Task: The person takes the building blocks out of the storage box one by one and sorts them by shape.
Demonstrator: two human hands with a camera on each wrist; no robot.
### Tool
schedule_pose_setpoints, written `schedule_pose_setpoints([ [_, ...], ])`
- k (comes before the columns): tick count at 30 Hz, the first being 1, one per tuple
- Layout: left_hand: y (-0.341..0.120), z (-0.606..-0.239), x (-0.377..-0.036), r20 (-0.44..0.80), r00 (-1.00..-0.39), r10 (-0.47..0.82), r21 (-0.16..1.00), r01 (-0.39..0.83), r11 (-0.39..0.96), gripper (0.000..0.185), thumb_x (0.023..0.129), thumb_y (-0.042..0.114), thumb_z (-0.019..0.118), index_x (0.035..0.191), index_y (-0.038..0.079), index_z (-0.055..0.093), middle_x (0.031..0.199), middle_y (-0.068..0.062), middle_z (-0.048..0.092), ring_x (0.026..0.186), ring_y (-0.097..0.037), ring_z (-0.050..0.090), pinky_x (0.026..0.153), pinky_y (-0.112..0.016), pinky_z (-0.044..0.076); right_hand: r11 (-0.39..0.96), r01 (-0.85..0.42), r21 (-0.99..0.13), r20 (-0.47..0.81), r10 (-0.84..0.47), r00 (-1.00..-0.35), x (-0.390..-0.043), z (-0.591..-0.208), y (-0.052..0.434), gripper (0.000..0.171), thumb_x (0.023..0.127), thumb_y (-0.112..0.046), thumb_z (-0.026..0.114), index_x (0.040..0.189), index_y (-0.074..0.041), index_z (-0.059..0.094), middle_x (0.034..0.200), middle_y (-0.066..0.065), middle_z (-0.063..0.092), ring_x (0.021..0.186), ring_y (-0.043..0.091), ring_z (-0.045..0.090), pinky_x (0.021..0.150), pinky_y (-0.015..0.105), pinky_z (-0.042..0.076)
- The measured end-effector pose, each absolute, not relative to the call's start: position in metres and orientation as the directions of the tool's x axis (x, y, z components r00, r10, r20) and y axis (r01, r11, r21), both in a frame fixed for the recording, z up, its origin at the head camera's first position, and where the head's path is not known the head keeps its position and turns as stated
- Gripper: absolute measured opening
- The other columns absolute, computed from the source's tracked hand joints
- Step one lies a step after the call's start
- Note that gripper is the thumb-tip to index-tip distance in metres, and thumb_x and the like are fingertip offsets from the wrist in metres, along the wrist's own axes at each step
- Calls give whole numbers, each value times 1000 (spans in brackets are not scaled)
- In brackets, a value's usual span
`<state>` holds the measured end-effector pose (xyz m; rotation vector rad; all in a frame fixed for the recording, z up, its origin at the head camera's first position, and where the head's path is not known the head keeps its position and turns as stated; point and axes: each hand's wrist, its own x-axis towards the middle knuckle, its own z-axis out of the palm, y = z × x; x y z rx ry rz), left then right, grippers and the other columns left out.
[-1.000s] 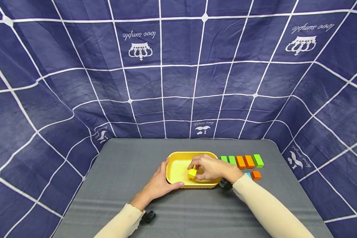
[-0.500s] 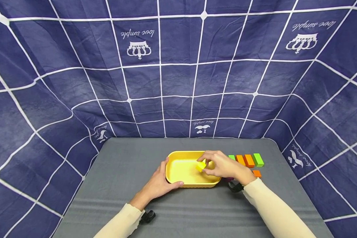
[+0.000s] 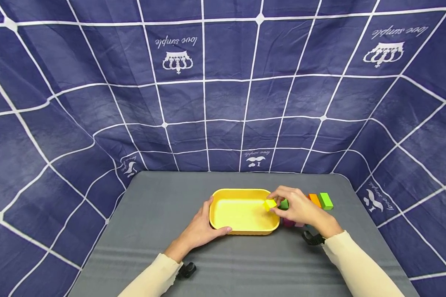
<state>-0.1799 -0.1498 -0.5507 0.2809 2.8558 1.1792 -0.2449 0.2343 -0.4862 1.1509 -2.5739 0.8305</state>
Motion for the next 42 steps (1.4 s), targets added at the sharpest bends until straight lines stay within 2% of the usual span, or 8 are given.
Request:
schedule_pose_setpoints([
  [7, -148, -550, -178, 20, -983, 182, 704, 143, 696, 137, 86, 76, 93, 186, 15, 23, 181, -20, 48, 152, -43, 65, 122, -63, 56, 567, -706, -424, 429, -561, -708, -239, -489, 262, 36, 87, -9, 103, 117, -17, 85, 107, -6, 81, 83, 18, 78, 69, 32, 64],
  [15, -147, -551, -177, 9, -985, 175, 704, 130, 698, 137, 85, 77, 93, 186, 16, 23, 181, -20, 48, 152, -43, 65, 122, -64, 56, 624, -682, -381, 475, -501, -724, -233, -493, 295, 38, 83, -8, 105, 115, -16, 84, 102, -6, 80, 79, 18, 75, 69, 27, 62],
  [21, -148, -552, -178, 4, -985, 175, 702, 127, 700, 138, 85, 78, 92, 186, 16, 22, 181, -20, 48, 153, -43, 64, 123, -63, 56, 684, -632, -364, 468, -452, -759, -227, -495, 321, 39, 83, -13, 106, 115, -21, 85, 104, -9, 80, 82, 9, 73, 72, 24, 60],
  [27, -148, -551, -178, 4, -985, 171, 700, 125, 703, 138, 85, 78, 92, 187, 18, 21, 179, -20, 50, 153, -42, 64, 123, -63, 55, 716, -598, -362, 482, -405, -777, -223, -498, 345, 42, 80, -10, 107, 114, -19, 85, 102, -6, 80, 79, 6, 72, 67, 17, 52],
  [32, -148, -551, -179, 6, -985, 172, 698, 127, 705, 138, 85, 79, 92, 186, 17, 22, 178, -21, 51, 152, -42, 64, 123, -64, 55, 745, -576, -336, 501, -376, -779, -221, -503, 365, 44, 77, -9, 108, 113, -20, 85, 99, -7, 80, 76, 1, 72, 67, 20, 53],
  [34, -148, -551, -179, 7, -984, 176, 697, 131, 705, 138, 85, 78, 92, 186, 16, 22, 180, -20, 49, 154, -42, 63, 124, -64, 54, 757, -565, -329, 501, -367, -784, -220, -505, 373, 46, 75, -8, 108, 112, -20, 85, 95, -9, 78, 76, -1, 71, 69, 18, 52],
  [42, -149, -552, -179, 8, -984, 179, 700, 133, 701, 138, 86, 78, 92, 187, 17, 21, 185, -18, 44, 161, -43, 58, 127, -65, 52, 797, -491, -353, 442, -321, -838, -213, -513, 398, 43, 79, -9, 107, 114, -20, 85, 90, -15, 73, 78, -9, 65, 71, 13, 50],
])
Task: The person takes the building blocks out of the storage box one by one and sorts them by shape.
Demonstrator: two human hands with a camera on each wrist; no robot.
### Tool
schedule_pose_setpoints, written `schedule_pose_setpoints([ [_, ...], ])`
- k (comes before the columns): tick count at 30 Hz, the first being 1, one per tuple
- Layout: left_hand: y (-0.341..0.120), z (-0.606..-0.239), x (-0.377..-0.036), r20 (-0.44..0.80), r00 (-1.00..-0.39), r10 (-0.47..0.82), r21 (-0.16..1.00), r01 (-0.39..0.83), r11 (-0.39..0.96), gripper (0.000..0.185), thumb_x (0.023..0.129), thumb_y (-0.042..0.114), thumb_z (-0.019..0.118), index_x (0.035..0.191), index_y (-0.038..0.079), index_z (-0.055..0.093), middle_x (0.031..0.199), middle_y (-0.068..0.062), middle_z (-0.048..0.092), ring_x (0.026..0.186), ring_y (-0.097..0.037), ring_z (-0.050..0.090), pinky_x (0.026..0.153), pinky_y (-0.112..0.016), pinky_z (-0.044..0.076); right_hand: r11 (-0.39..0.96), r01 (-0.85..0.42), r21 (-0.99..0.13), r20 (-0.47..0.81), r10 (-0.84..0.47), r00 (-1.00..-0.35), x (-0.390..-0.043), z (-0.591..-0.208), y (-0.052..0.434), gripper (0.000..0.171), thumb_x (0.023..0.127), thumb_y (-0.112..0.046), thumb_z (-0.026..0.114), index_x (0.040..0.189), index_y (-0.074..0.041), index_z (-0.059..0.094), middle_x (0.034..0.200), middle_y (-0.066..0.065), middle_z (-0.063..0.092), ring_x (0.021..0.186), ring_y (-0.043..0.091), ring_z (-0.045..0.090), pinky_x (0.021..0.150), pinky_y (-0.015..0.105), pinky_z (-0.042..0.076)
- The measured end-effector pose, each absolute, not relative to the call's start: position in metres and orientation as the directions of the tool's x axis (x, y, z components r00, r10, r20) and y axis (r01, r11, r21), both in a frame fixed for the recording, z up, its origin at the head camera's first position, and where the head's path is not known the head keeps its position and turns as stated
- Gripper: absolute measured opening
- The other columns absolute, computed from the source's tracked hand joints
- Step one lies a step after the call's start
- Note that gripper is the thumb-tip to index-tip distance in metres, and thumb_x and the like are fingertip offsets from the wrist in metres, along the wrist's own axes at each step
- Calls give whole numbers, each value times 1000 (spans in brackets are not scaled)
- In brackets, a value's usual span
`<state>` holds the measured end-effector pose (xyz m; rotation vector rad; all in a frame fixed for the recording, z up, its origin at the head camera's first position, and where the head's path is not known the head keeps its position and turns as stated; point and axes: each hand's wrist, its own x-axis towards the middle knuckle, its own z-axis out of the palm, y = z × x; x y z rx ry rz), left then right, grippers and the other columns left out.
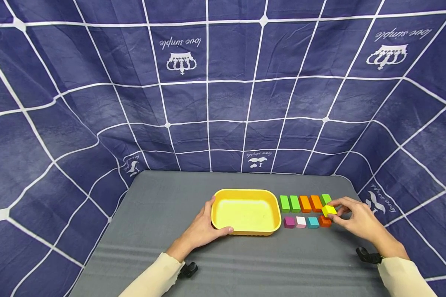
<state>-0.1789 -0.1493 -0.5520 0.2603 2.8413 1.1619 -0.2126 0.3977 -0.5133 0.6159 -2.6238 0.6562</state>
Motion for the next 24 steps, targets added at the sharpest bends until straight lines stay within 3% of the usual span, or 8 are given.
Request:
schedule_pose_setpoints([
  [7, -150, -549, -178, 0, -984, 176, 699, 125, 704, 137, 86, 78, 92, 187, 18, 20, 186, -17, 43, 161, -43, 58, 126, -65, 52, 831, -423, -361, 380, -283, -881, -207, -521, 410, 40, 81, -10, 104, 115, -18, 85, 95, -12, 74, 78, -9, 63, 69, 26, 55],
  [24, -150, -549, -178, -8, -984, 176, 700, 120, 704, 138, 85, 80, 91, 187, 20, 20, 181, -19, 48, 157, -43, 61, 123, -66, 54, 854, -346, -387, 296, -240, -925, -206, -541, 425, 37, 81, -5, 99, 115, -10, 84, 91, -8, 73, 73, -13, 56, 63, 24, 47],
])
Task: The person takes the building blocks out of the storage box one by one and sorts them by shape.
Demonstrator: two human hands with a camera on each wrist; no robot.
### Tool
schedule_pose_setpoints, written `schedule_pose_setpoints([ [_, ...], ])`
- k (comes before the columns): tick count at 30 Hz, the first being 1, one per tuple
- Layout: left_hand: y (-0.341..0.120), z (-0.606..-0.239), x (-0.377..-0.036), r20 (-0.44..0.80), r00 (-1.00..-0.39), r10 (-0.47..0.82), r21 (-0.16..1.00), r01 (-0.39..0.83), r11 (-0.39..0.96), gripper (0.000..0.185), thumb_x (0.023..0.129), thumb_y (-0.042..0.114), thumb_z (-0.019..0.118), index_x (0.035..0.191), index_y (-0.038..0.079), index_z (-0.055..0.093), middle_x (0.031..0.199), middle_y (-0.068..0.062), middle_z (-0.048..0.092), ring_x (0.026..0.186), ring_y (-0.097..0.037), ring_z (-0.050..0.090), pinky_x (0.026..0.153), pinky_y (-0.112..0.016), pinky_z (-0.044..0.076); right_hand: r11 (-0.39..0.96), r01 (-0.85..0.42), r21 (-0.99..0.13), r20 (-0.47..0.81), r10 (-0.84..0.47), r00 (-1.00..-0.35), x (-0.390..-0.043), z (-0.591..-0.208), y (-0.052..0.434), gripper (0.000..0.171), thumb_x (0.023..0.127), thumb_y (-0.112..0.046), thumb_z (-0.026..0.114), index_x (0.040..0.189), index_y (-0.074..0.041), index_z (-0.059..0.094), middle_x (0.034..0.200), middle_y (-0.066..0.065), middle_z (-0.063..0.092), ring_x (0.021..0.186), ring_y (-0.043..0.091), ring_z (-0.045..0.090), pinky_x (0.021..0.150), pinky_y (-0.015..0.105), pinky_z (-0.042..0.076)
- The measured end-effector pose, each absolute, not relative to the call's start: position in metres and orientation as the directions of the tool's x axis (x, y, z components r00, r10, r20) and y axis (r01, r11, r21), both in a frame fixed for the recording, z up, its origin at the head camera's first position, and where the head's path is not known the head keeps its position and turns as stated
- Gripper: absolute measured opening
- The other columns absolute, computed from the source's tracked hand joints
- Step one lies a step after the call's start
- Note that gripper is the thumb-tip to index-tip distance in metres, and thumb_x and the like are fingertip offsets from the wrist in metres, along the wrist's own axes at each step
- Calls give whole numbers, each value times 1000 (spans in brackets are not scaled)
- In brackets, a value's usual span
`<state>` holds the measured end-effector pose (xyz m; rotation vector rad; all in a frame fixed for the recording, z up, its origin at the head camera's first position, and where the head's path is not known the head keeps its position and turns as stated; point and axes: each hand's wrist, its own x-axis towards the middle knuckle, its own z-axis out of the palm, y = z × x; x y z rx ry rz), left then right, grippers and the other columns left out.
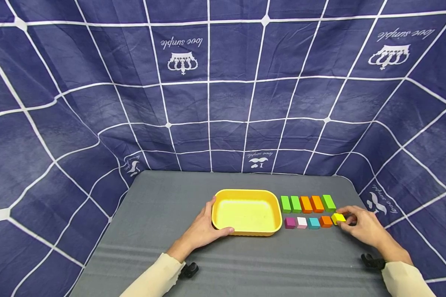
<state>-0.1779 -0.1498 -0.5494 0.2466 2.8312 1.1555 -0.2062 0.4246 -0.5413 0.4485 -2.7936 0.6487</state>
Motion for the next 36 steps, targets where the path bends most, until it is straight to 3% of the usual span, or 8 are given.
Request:
schedule_pose_setpoints([
  [10, -148, -549, -178, -15, -983, 181, 704, 118, 701, 139, 85, 81, 90, 187, 20, 19, 182, -19, 47, 158, -44, 60, 124, -67, 54, 853, -326, -407, 270, -229, -935, -204, -548, 427, 37, 82, -6, 102, 115, -9, 85, 95, 0, 77, 74, -13, 57, 63, 22, 49],
  [17, -149, -550, -179, -19, -984, 176, 697, 113, 708, 139, 85, 81, 90, 187, 19, 19, 181, -20, 48, 158, -44, 60, 125, -67, 53, 859, -300, -415, 238, -216, -947, -204, -549, 426, 37, 85, -7, 101, 118, -9, 84, 96, -2, 75, 73, -11, 57, 63, 24, 48],
  [36, -149, -549, -179, -3, -984, 176, 695, 124, 708, 137, 86, 79, 91, 187, 19, 20, 183, -19, 46, 158, -42, 61, 125, -65, 54, 877, -287, -386, 264, -193, -945, -199, -545, 425, 46, 83, -14, 105, 124, -10, 85, 108, 9, 81, 75, -11, 61, 64, 25, 51],
])
